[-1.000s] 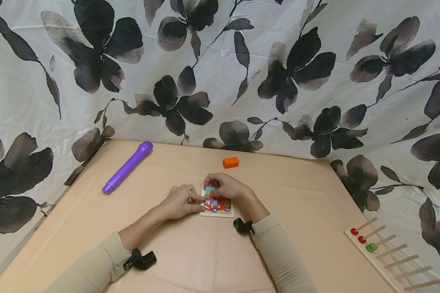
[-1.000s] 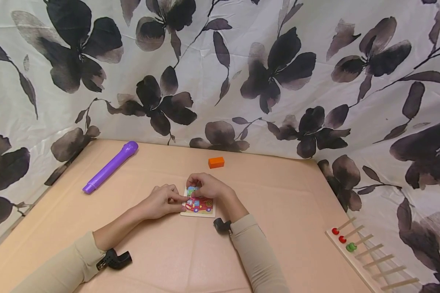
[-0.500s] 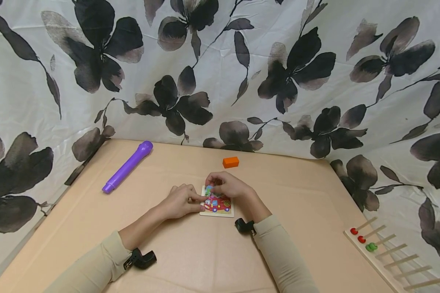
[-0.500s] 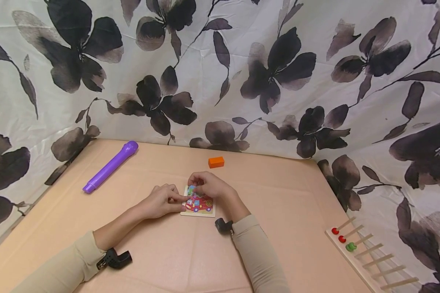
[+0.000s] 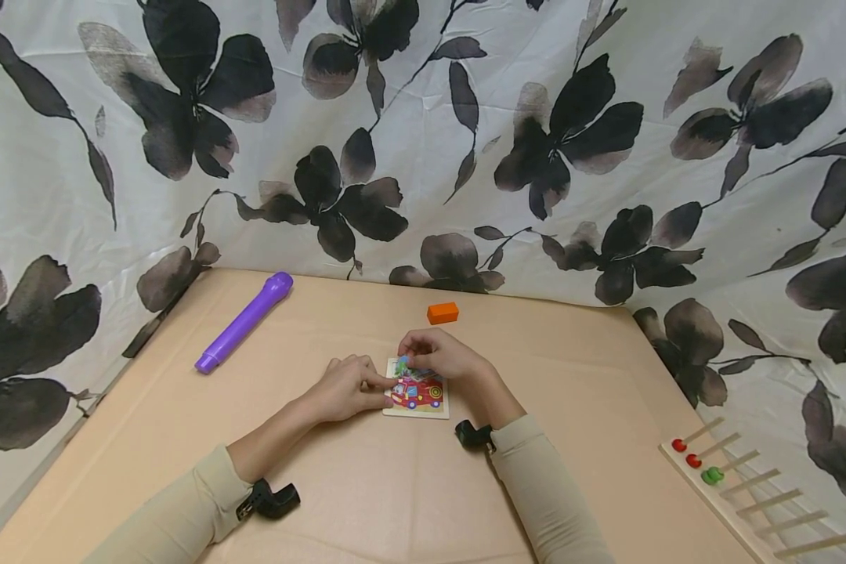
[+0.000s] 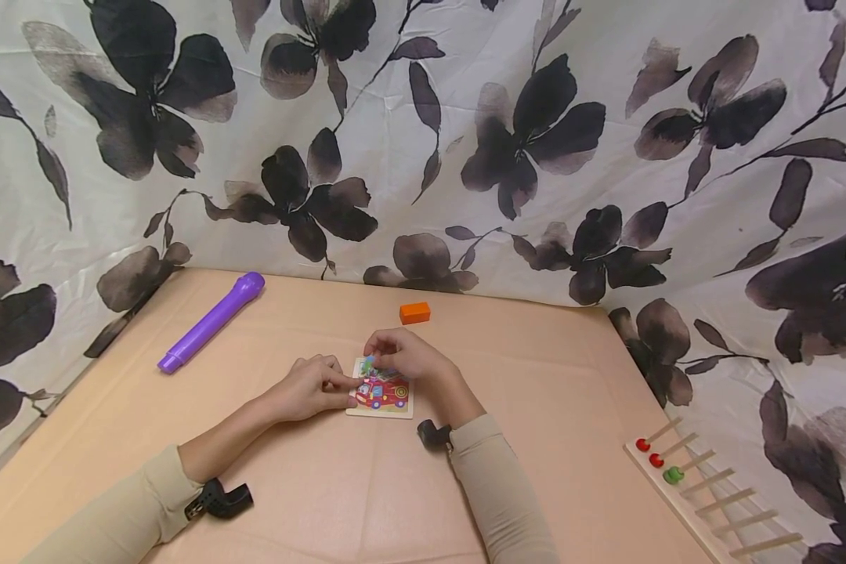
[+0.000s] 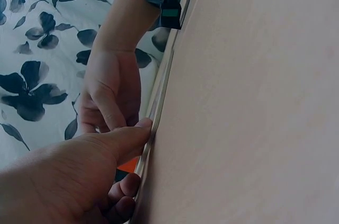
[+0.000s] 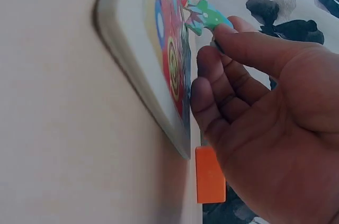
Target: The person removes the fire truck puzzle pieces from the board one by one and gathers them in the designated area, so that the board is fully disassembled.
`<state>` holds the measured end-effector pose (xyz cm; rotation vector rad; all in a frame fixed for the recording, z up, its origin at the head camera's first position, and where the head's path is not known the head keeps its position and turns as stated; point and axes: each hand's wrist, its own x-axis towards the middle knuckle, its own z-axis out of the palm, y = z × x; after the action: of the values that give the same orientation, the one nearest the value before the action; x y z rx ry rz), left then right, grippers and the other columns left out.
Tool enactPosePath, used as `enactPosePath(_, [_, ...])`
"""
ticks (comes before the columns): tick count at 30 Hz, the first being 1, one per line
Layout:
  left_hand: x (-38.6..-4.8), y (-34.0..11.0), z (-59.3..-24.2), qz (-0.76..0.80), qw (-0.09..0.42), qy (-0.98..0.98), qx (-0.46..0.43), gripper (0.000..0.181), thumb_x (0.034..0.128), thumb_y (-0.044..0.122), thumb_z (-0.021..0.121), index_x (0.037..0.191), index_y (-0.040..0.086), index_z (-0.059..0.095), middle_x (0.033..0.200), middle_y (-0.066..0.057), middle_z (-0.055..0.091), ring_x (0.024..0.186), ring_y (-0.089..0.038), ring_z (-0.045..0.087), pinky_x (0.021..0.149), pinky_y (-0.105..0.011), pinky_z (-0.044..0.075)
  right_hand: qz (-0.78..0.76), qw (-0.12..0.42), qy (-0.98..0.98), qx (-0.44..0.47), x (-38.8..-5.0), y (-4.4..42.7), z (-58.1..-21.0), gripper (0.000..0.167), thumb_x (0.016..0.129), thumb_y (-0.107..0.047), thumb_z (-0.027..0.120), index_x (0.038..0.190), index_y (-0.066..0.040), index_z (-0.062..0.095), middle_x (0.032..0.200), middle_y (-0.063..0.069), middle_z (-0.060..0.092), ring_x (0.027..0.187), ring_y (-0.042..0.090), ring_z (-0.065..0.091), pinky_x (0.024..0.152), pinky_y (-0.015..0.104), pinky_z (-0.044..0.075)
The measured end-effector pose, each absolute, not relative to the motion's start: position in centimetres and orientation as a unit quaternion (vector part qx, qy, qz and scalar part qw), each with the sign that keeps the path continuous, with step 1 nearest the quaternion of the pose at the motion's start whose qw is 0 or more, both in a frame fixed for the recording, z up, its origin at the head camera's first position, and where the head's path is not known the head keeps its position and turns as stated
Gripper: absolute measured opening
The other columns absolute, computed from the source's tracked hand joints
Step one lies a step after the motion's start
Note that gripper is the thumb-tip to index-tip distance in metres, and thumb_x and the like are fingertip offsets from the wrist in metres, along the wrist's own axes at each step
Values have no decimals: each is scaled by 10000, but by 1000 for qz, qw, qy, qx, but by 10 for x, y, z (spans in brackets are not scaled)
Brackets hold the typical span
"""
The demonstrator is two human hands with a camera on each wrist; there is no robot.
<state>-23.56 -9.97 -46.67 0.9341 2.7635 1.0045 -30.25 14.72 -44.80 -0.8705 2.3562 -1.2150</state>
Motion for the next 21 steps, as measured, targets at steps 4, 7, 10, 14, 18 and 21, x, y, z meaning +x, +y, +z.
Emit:
enactPosePath(4, [-236, -100, -467, 324, 28, 895, 305, 361, 882, 401, 823, 1198, 230, 797, 861, 140, 602, 800, -93, 493, 736, -359, 275, -432, 167, 836, -295, -300, 151, -446, 143, 1014, -74, 649, 1146, -64, 704, 991, 73, 640, 936, 222, 564, 861, 292, 475])
enactPosePath(7, [-236, -100, -466, 323, 27, 895, 307, 358, 881, 400, 824, 1197, 232, 798, 864, 134, 607, 797, -91, 493, 735, -358, 276, -433, 156, 840, -287, -297, 155, -443, 168, 1015, -87, 655, 1169, -53, 715, 1018, 56, 668, 937, 226, 570, 851, 288, 480])
enactPosePath(10, [-236, -100, -466, 323, 24, 894, 308, 356, 883, 395, 823, 1196, 228, 799, 862, 124, 604, 793, -102, 494, 729, -360, 277, -436, 147, 843, -279, -294, 160, -439, 197, 1011, -93, 666, 1190, -44, 730, 1062, 32, 702, 944, 225, 582, 839, 277, 491])
enactPosePath(14, [-235, -100, -466, 322, 27, 895, 306, 360, 885, 395, 821, 1203, 227, 795, 860, 126, 594, 800, -118, 501, 731, -361, 279, -451, 141, 838, -273, -291, 166, -434, 218, 1001, -82, 677, 1201, -23, 742, 1119, 38, 736, 974, 219, 617, 857, 272, 519])
enactPosePath(18, [-236, -100, -467, 320, 32, 897, 304, 365, 885, 410, 819, 1206, 239, 794, 861, 133, 588, 812, -116, 501, 737, -357, 278, -458, 134, 836, -271, -289, 175, -431, 222, 999, -77, 678, 1200, -9, 747, 1124, 48, 747, 974, 221, 637, 857, 271, 535])
enactPosePath(21, [-235, -101, -468, 322, 32, 896, 303, 368, 884, 412, 819, 1206, 237, 795, 866, 123, 591, 819, -116, 499, 740, -359, 275, -455, 127, 839, -272, -290, 181, -428, 225, 1003, -78, 672, 1202, -7, 749, 1121, 46, 750, 968, 230, 633, 842, 271, 535])
